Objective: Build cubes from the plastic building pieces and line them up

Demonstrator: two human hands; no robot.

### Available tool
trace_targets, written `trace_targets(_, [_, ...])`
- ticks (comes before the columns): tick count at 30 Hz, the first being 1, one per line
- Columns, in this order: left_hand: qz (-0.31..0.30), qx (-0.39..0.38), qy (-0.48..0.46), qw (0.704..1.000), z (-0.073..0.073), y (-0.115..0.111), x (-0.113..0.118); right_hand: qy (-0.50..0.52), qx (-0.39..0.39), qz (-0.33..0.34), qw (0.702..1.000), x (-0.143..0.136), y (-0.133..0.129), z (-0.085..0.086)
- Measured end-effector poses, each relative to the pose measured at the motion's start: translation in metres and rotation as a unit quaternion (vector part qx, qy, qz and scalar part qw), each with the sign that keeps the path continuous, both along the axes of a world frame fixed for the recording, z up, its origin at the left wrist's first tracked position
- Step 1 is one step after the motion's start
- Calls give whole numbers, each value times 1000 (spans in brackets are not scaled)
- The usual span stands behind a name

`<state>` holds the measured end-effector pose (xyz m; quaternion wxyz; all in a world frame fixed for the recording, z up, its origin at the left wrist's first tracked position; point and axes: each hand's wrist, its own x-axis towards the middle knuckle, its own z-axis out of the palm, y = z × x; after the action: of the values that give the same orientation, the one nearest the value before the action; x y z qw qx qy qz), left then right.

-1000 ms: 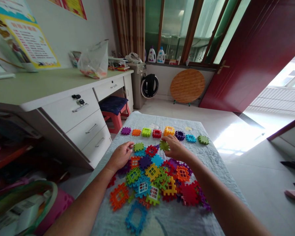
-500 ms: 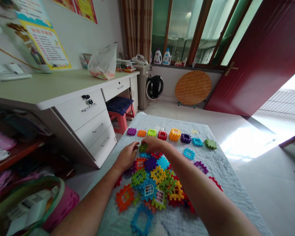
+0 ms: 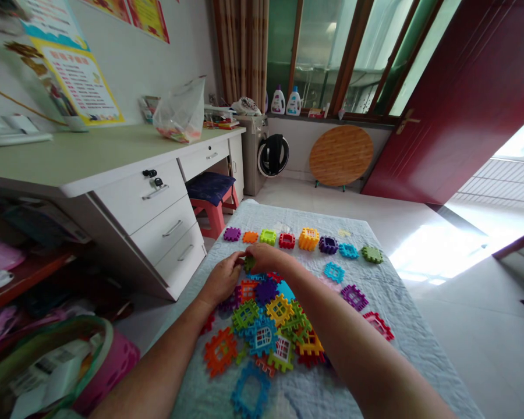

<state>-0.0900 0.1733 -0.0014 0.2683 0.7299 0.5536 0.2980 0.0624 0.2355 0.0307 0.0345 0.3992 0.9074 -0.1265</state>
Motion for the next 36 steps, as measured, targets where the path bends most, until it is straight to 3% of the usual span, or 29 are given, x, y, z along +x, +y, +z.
trace_targets(7, [17,1,-31,999,1,1,-2,4,32,-9,999,-6,-8,-2])
trace_targets(11, [42,12,-29,999,1,2,-3,55,58,-35,996,13,-20,11])
trace_targets(14, [50,16,-33,998,-2,3,-4,158,70,-73,982,51,-34,28])
trace_targets(18, [50,9,-28,998,-5,4,-5,202,91,-135,966,135,-52,42])
trace_targets(23, [45,4,-33,998,-13,9,-7,138,136,-287,938,258,-47,29])
trace_targets(26, [43,7,-35,998,-20,11,-9,61,117,-357,925,312,-34,15])
trace_targets(30, [45,9,-34,998,-23,12,-9,18,96,-373,923,343,-22,3])
trace_targets(36, [43,6,-29,999,-22,11,-9,0,85,-362,928,346,-14,-7])
